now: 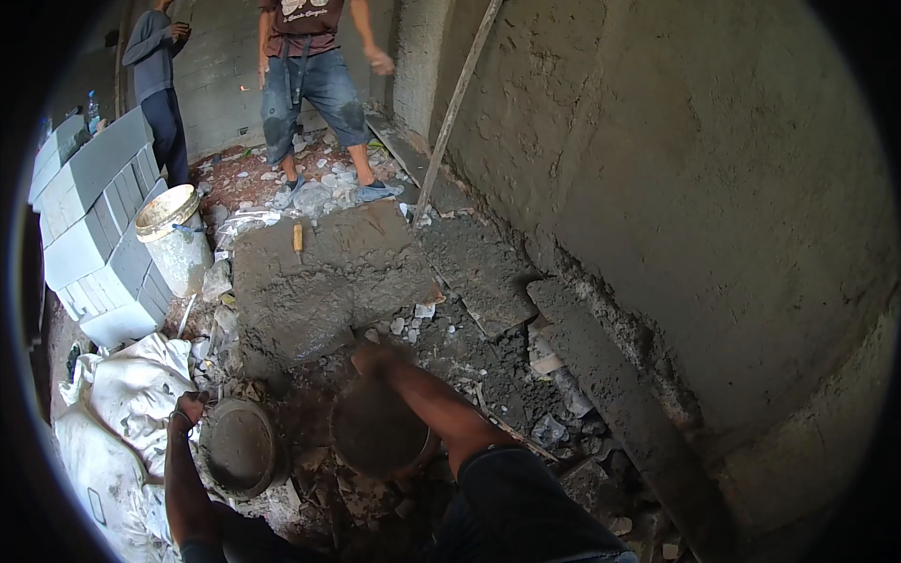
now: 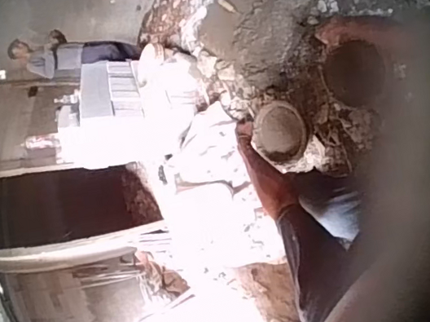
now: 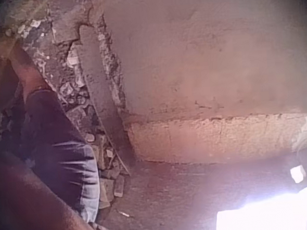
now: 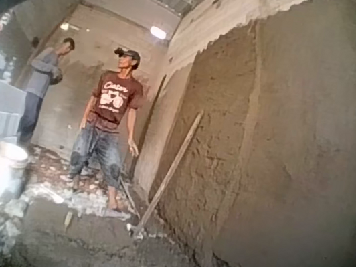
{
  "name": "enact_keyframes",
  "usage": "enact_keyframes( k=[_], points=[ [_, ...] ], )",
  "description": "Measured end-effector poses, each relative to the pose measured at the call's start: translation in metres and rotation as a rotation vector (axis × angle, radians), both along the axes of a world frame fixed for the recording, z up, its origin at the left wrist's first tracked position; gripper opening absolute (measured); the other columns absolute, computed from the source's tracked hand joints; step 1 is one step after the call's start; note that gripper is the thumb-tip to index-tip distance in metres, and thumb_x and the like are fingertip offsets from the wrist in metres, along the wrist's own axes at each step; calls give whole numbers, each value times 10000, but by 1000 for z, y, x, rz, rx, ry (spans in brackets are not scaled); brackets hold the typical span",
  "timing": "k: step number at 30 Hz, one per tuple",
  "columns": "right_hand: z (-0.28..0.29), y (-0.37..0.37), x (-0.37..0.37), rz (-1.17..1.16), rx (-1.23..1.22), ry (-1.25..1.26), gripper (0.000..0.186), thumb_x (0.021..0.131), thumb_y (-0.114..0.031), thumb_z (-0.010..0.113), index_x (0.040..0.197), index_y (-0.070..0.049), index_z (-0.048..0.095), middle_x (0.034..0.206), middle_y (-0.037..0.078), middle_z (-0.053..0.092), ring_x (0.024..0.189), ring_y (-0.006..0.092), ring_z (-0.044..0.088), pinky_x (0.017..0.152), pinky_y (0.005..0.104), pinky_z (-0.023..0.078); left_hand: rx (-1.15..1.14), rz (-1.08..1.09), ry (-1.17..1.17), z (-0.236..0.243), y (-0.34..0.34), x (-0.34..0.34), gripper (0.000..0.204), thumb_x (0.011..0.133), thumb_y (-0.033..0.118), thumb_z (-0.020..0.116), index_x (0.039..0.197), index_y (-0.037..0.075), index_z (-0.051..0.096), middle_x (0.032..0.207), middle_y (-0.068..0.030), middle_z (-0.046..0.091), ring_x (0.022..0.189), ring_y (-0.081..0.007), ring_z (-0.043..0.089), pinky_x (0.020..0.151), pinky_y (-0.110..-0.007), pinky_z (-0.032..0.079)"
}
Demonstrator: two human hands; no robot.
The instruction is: The person holds containers of mortar while a coworker applies mortar to a wall using a trowel and levels it with a wooden board.
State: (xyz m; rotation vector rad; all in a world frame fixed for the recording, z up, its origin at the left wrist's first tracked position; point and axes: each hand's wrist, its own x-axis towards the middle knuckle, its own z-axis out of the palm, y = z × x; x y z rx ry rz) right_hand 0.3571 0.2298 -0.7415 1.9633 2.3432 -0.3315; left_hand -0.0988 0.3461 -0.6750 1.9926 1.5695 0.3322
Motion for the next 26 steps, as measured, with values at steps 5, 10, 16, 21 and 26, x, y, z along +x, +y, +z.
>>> enact_keyframes(
  k=[5, 10, 16, 21, 26],
  points=[
    [9, -2, -4, 3, -38, 67, 566, 630, -533, 683, 869, -41, 537, 951, 124, 546, 984, 290, 513, 816, 366, 432, 5, 26, 9, -7, 4, -4, 403, 777, 359, 486, 838, -10, 636, 792, -254, 605, 797, -354, 605, 740, -384, 444],
    [-3, -1, 9, 7, 31, 56, 546, 626, -523, 690, 847, -45, 543, 925, 119, 552, 958, 292, 527, 801, 369, 440, 30, -7, 23, 0, 3, 6, 407, 778, 361, 477, 840, -9, 637, 804, -257, 604, 801, -360, 604, 745, -386, 443],
    [5, -2, -6, 5, 30, 45, 540, 619, -530, 690, 831, -52, 554, 902, 124, 561, 924, 295, 544, 775, 370, 452, -5, 12, 18, -1, -2, -4, 398, 784, 351, 470, 848, -6, 635, 820, -256, 603, 816, -367, 601, 740, -389, 443],
    [-7, 6, 5, 34, 13, 30, 540, 616, -545, 683, 805, -54, 563, 861, 128, 571, 887, 296, 556, 745, 379, 462, 80, -32, 7, -19, 14, -8, 423, 793, 374, 481, 830, -18, 635, 726, -211, 607, 713, -307, 600, 671, -376, 449],
    [-6, 6, 4, 51, 3, 6, 562, 627, -564, 666, 821, -45, 573, 892, 139, 584, 910, 293, 559, 767, 378, 461, 28, -13, 63, -12, 10, -3, 434, 784, 385, 460, 867, -4, 633, 845, -257, 598, 886, -370, 583, 786, -393, 441]
  ],
)
